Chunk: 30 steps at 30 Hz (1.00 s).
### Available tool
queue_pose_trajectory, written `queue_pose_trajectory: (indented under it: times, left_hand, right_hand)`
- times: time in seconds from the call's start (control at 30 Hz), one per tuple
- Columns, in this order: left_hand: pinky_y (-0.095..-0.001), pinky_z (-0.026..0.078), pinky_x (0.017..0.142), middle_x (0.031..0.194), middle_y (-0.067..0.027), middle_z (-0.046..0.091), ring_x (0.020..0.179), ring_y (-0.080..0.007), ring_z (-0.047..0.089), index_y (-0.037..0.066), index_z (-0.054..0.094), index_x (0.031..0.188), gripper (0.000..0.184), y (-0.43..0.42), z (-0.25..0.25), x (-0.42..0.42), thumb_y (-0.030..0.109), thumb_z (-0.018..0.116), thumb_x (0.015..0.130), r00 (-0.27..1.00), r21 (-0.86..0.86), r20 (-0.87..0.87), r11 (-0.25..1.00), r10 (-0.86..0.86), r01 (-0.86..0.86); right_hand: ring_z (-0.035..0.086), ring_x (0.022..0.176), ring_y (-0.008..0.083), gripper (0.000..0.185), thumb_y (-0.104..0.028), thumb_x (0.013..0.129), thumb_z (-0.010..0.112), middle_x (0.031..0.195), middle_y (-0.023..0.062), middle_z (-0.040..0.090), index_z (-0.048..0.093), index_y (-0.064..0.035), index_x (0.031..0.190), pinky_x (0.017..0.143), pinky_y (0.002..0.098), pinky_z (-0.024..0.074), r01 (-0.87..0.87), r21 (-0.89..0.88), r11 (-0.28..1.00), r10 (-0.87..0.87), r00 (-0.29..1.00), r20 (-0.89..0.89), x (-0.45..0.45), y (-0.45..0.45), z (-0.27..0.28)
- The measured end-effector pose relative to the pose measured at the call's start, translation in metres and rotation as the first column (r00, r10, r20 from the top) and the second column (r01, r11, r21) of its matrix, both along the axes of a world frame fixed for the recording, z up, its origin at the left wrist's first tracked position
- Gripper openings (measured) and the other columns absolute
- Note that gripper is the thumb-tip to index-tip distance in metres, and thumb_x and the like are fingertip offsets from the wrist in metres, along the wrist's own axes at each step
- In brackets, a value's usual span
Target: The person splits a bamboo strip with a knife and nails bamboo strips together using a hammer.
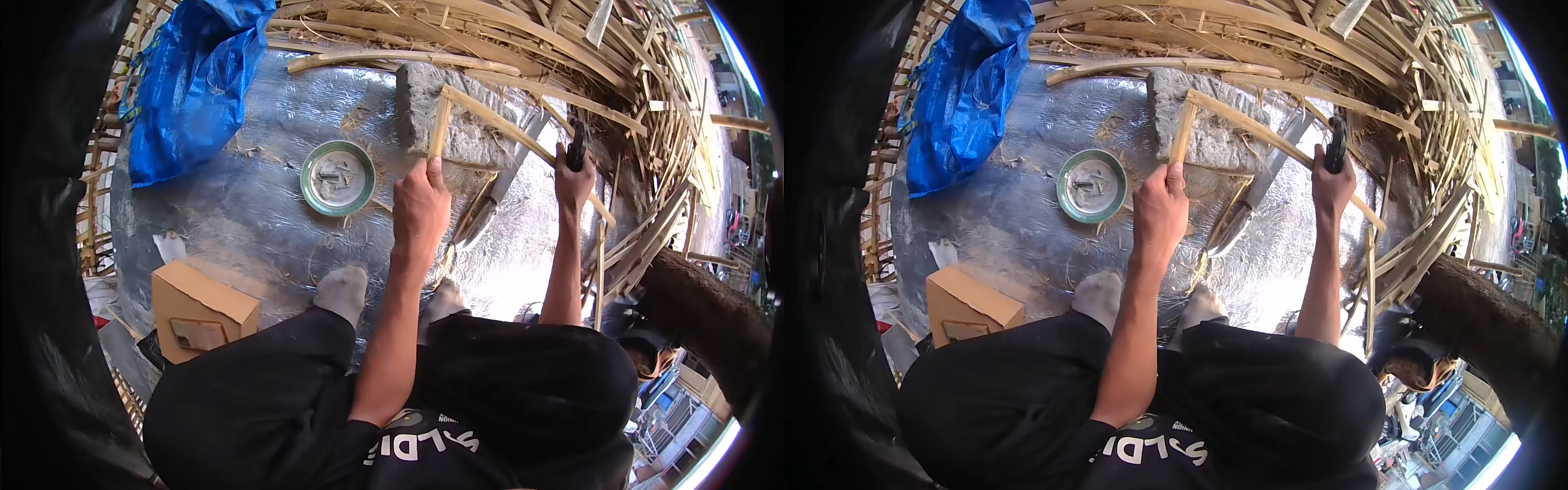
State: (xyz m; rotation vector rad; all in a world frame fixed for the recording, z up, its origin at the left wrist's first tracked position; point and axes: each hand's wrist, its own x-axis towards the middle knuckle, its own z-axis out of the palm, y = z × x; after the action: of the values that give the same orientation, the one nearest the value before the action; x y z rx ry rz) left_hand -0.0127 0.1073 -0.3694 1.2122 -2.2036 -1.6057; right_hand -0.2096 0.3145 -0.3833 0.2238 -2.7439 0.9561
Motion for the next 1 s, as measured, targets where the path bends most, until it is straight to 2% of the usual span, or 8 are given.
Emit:
queue_pose_trajectory:
  times: [0.33,0.43,0.5,0.6,0.77,0.83,0.97,1.0]
  left_hand:
    - [-0.0437,0.044,0.059,0.061,-0.0153,0.057,0.057,-0.0316,0.059,-0.001,0.058,0.081,0.046,0.003,0.015,-0.012,0.037,0.045,0.104,0.993,-0.028,-0.099,0.997,-0.069,0.067]
    - [-0.0349,0.039,0.046,0.054,-0.0059,0.051,0.045,-0.0175,0.05,0.003,0.055,0.079,0.044,-0.002,0.024,-0.009,0.038,0.046,0.104,0.989,0.126,-0.118,0.987,-0.089,0.104]
    - [-0.025,0.027,0.036,0.052,0.0045,0.04,0.039,-0.0057,0.036,0.008,0.052,0.079,0.04,-0.012,0.026,-0.002,0.038,0.045,0.105,0.985,0.614,-0.172,0.781,-0.01,0.115]
    - [-0.02,0.018,0.032,0.053,0.01,0.032,0.038,-0.0005,0.027,0.012,0.049,0.081,0.037,-0.022,0.025,0.004,0.039,0.044,0.105,0.985,0.793,-0.165,0.6,0.04,0.108]
    - [-0.0223,0.024,0.035,0.053,0.0079,0.034,0.041,-0.0033,0.032,0.011,0.049,0.079,0.039,-0.014,0.003,-0.02,0.039,0.045,0.105,0.983,0.587,-0.181,0.805,0.023,0.089]
    - [-0.0253,0.032,0.043,0.055,0.0057,0.038,0.047,-0.0059,0.037,0.009,0.051,0.077,0.041,-0.009,0.045,-0.026,0.037,0.044,0.106,0.866,0.19,-0.471,0.939,-0.17,0.287]
    - [-0.0418,0.042,0.056,0.062,-0.0159,0.053,0.055,-0.0278,0.056,-0.001,0.057,0.084,0.045,-0.011,0.074,-0.022,0.037,0.045,0.105,0.936,0.161,-0.325,0.967,-0.139,0.199]
    - [-0.0348,0.038,0.053,0.06,-0.0067,0.047,0.054,-0.0174,0.048,0.001,0.055,0.081,0.044,-0.014,0.066,-0.017,0.037,0.046,0.105,0.935,0.181,-0.325,0.962,-0.139,0.206]
  right_hand:
    - [0.042,0.055,0.0115,0.035,-0.031,0.092,0.069,0.06,-0.0005,0.05,0.06,-0.0016,0.075,0.052,0.0309,0.0328,0.224,-0.096,0.97,-0.224,0.974,0.012,0.064,0.006,0.028]
    - [0.046,0.05,0.0086,0.028,-0.026,0.091,0.071,0.059,-0.0006,0.054,0.061,-0.0029,0.078,0.046,0.0282,0.033,0.145,-0.054,0.988,-0.155,0.949,-0.275,0.054,0.007,0.054]
    - [0.051,0.045,0.0111,0.027,-0.024,0.088,0.075,0.056,0.0014,0.058,0.059,-0.007,0.075,0.044,0.0279,0.0365,0.143,0.025,0.989,-0.121,0.909,-0.399,0.045,0.008,0.075]
    - [0.055,0.049,0.0138,0.032,-0.028,0.089,0.074,0.061,0.0069,0.063,0.061,-0.0009,0.077,0.05,0.0318,0.0422,0.196,0.178,0.964,-0.118,0.919,-0.375,0.044,0.001,0.086]
    - [0.048,0.052,0.0139,0.029,-0.024,0.09,0.069,0.055,0.0034,0.054,0.059,-0.0018,0.074,0.054,0.0323,0.038,0.134,-0.047,0.99,-0.136,0.99,-0.027,0.026,0.003,0.003]
    - [0.048,0.053,0.013,0.031,-0.024,0.09,0.068,0.06,0.0044,0.056,0.06,0.0004,0.073,0.051,0.0314,0.0373,0.319,-0.257,0.912,-0.293,0.947,0.133,0.032,-0.004,0.015]
    - [0.052,0.056,0.0134,0.031,-0.026,0.09,0.07,0.063,0.0032,0.06,0.065,0.0019,0.078,0.054,0.0307,0.0417,0.309,-0.156,0.938,-0.328,0.938,-0.11,0.019,0.022,0.059]
    - [0.052,0.056,0.0134,0.031,-0.026,0.09,0.07,0.063,0.0032,0.06,0.065,0.0019,0.078,0.054,0.0307,0.0417,0.314,-0.161,0.936,-0.335,0.934,-0.122,0.018,0.024,0.062]
